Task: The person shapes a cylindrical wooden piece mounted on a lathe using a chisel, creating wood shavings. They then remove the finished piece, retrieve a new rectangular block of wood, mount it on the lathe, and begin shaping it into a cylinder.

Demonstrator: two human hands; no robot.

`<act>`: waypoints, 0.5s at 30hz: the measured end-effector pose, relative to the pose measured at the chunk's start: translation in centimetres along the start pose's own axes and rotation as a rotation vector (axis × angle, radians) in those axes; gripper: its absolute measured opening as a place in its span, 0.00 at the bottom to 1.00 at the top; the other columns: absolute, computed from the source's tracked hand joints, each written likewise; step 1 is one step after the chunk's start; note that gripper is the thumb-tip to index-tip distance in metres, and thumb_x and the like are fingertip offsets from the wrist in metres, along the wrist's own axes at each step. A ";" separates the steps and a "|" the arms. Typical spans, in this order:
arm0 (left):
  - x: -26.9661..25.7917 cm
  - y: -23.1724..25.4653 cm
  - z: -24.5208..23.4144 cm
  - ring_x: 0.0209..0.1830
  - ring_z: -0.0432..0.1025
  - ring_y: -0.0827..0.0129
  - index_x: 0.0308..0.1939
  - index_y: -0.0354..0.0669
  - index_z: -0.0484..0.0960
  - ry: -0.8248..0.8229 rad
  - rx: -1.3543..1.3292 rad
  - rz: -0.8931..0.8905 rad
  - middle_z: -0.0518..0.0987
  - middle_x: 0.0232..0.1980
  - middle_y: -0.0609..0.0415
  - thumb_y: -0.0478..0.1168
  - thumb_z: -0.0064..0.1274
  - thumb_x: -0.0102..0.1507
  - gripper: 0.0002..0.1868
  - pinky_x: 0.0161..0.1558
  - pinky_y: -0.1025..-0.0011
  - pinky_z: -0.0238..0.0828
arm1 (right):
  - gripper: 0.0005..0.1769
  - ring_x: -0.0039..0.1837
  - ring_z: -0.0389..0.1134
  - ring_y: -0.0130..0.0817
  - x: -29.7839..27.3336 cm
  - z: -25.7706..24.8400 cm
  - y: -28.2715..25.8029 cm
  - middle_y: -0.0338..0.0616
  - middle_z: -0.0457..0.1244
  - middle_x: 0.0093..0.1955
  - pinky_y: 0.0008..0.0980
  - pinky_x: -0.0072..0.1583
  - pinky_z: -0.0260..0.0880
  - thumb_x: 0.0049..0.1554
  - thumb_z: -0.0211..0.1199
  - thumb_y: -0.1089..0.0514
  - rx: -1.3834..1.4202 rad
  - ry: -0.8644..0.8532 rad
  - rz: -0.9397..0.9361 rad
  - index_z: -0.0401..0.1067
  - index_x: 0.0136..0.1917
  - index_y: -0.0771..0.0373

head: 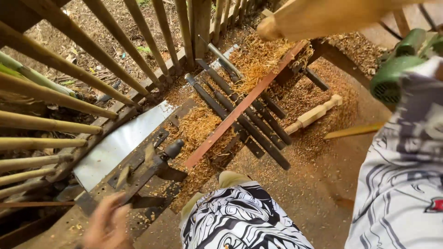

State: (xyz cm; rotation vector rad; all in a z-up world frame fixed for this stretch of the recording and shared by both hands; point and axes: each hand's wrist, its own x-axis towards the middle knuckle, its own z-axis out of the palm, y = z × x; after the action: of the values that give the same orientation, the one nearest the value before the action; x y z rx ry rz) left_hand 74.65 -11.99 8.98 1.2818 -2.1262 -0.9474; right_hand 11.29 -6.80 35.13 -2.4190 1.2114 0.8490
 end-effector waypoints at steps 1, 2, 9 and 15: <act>-0.3 4.7 3.5 0.50 0.81 0.59 0.57 0.32 0.80 -0.185 -0.229 0.009 0.83 0.51 0.40 0.34 0.53 0.67 0.15 0.56 0.63 0.80 | 0.13 0.48 0.64 0.33 3.8 0.0 1.3 0.46 0.64 0.47 0.35 0.56 0.70 0.65 0.53 0.47 -0.198 -0.314 -0.097 0.66 0.55 0.58; -0.9 10.1 6.0 0.50 0.83 0.61 0.56 0.36 0.84 -0.370 -0.458 0.023 0.86 0.53 0.43 0.39 0.55 0.64 0.17 0.52 0.65 0.84 | 0.13 0.46 0.63 0.32 7.3 -0.2 2.3 0.46 0.64 0.47 0.33 0.56 0.69 0.66 0.50 0.47 -0.396 -0.628 -0.190 0.65 0.55 0.57; 0.2 24.9 19.3 0.69 0.70 0.46 0.75 0.33 0.58 -1.272 -1.753 -0.678 0.71 0.70 0.35 0.67 0.53 0.62 0.51 0.65 0.50 0.72 | 0.12 0.52 0.57 0.24 5.7 16.1 -13.8 0.29 0.54 0.51 0.31 0.64 0.66 0.69 0.51 0.46 -1.813 -0.369 0.137 0.67 0.59 0.53; -7.5 21.9 28.3 0.69 0.67 0.54 0.72 0.49 0.62 -1.325 -1.595 -1.174 0.72 0.69 0.48 0.60 0.58 0.61 0.41 0.69 0.51 0.65 | 0.22 0.58 0.59 0.30 4.3 24.6 -40.1 0.33 0.58 0.56 0.38 0.67 0.64 0.65 0.58 0.40 -1.620 -1.347 -0.065 0.66 0.64 0.55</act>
State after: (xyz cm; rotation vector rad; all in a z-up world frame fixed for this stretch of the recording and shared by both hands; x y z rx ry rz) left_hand 46.00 10.61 7.06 0.7157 0.0641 -3.4280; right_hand 36.41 26.93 13.55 -1.3705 -0.3616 3.3503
